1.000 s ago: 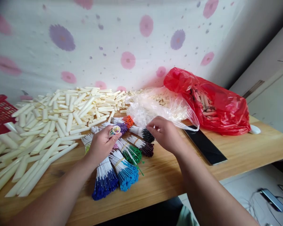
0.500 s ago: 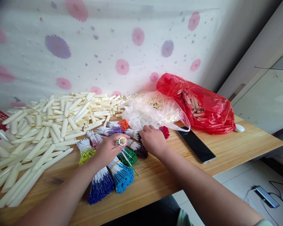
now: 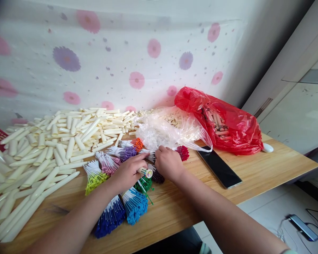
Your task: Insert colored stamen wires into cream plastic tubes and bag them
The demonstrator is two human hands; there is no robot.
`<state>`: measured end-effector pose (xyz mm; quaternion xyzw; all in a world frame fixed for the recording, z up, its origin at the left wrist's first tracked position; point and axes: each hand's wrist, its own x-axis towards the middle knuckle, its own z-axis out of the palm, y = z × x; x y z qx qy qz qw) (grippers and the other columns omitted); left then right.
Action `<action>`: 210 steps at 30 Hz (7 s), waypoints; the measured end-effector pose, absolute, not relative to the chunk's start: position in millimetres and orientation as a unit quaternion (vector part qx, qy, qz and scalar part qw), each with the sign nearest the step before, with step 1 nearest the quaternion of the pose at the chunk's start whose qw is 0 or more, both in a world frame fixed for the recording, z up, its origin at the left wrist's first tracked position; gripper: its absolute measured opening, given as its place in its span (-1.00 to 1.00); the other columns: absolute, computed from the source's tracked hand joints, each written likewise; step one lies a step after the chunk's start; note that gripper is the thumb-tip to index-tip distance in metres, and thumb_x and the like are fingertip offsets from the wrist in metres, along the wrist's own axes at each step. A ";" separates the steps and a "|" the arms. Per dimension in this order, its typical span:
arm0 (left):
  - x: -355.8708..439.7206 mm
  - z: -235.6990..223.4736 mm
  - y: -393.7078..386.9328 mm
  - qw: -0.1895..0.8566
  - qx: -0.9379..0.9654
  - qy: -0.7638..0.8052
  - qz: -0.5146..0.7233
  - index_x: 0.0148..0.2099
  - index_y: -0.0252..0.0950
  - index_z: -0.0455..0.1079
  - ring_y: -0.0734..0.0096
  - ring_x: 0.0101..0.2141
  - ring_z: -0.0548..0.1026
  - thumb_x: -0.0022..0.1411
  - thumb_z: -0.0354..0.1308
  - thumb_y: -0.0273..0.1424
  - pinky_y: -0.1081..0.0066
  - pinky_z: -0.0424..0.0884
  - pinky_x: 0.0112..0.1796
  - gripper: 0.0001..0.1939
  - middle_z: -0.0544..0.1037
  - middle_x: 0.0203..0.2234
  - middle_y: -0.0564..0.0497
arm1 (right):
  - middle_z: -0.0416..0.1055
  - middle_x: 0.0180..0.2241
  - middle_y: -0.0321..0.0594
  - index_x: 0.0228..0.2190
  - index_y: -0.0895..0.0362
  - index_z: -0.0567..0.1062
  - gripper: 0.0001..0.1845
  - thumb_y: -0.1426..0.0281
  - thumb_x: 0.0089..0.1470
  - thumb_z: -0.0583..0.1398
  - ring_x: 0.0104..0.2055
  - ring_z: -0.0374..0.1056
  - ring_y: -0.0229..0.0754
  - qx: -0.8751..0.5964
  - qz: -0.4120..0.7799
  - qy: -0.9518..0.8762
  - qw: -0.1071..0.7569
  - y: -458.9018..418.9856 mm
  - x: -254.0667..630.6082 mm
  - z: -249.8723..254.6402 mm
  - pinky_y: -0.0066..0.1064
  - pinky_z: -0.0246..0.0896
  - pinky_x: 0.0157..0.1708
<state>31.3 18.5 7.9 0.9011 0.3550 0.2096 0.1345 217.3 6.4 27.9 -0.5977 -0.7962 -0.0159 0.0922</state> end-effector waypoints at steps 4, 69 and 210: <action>33.0 7.5 19.3 0.121 0.903 0.360 0.202 -0.33 -0.26 0.41 0.19 0.13 0.32 0.05 0.12 -0.64 0.14 0.30 0.08 -0.82 0.37 0.12 -0.14 | 0.44 -0.39 -0.21 -0.49 0.16 0.44 -0.84 0.53 0.00 0.06 -0.40 0.35 -0.26 -0.600 0.031 -0.787 0.140 8.7 231.0 29.8 -0.49 0.12 -0.43; -8.4 30.0 8.1 0.245 0.749 0.388 0.477 -0.37 -0.28 0.40 0.40 -0.37 0.39 0.21 0.13 -0.36 0.43 0.29 -0.28 -0.88 0.44 -0.46 0.04 | 0.53 -0.31 -0.14 -0.18 0.02 0.44 -0.71 0.54 0.04 0.19 -0.26 0.47 -0.11 -0.241 0.065 -0.812 0.528 -51.2 208.9 112.7 -0.31 0.46 -0.33; -47.2 61.6 -35.8 0.417 0.668 0.384 0.482 -0.31 -0.30 0.38 0.45 -0.48 0.37 0.14 0.19 -0.31 0.45 0.33 -0.43 -0.85 0.44 -0.45 0.03 | 0.45 -0.37 -0.17 -0.24 0.18 0.49 -0.74 0.28 0.06 0.23 -0.36 0.34 -0.24 -0.301 0.209 -0.866 0.340 -32.1 158.1 73.1 -0.42 0.24 -0.33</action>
